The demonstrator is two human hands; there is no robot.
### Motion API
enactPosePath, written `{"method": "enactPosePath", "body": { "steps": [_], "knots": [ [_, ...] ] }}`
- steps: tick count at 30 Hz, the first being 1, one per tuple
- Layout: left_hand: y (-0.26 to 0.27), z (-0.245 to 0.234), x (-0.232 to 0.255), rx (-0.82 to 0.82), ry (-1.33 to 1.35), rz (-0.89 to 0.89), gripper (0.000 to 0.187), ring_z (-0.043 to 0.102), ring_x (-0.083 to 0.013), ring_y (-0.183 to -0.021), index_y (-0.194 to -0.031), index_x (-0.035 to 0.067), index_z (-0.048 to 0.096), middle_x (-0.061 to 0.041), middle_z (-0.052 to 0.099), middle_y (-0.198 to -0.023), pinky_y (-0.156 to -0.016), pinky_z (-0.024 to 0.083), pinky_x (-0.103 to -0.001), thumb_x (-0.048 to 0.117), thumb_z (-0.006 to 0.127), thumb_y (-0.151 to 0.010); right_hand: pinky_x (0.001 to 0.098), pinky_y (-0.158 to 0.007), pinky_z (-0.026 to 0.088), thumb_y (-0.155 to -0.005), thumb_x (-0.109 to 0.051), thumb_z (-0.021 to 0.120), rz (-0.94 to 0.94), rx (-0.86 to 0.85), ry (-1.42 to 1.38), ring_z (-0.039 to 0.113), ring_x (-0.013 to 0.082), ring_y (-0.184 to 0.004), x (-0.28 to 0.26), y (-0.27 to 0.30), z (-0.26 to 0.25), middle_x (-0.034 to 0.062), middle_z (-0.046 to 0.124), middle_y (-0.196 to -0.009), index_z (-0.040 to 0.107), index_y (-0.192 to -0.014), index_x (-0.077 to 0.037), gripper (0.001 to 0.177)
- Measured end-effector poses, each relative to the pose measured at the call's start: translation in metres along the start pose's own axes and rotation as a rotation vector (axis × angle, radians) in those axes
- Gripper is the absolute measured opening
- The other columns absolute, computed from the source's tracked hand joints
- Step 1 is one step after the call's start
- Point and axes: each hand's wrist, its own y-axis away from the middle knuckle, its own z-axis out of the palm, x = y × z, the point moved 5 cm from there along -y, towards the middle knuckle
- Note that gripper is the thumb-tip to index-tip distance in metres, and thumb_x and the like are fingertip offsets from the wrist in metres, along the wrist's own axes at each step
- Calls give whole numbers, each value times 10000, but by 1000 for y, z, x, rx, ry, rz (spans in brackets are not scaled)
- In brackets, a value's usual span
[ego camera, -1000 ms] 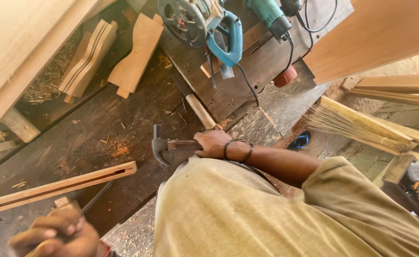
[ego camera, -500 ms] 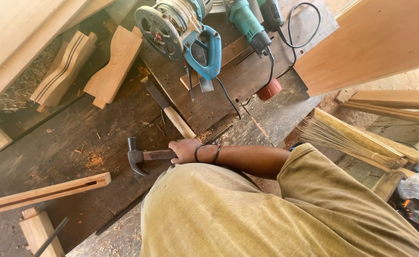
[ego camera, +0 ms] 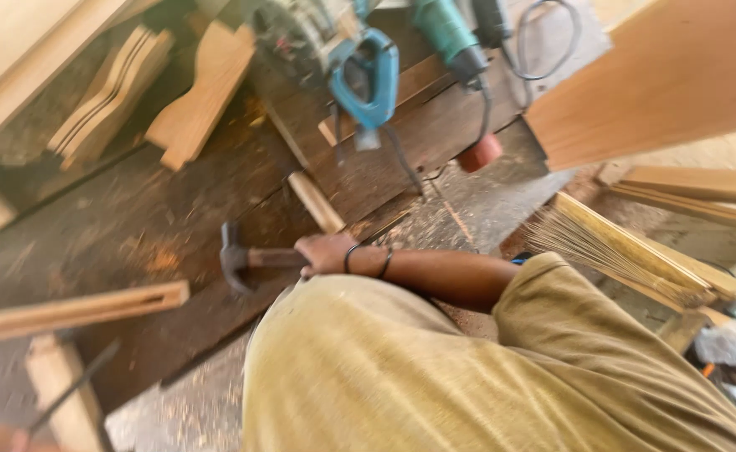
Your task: The recorder is using a hammer and chisel to create a groove or mortise in a wooden board on a workbench.
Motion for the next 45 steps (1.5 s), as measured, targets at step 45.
{"method": "enactPosePath", "body": {
  "steps": [45],
  "knots": [
    [11, 209, -30, -34, -377, 129, 376, 461, -132, -657, -821, 89, 454, -52, 485, -750, -516, 340, -243, 282, 690, -1041, 460, -778, 593, -944, -415, 685, -20, 131, -47, 730, 313, -859, -13, 55, -36, 202, 734, -976, 609, -1265, -35, 503]
  ]
}}
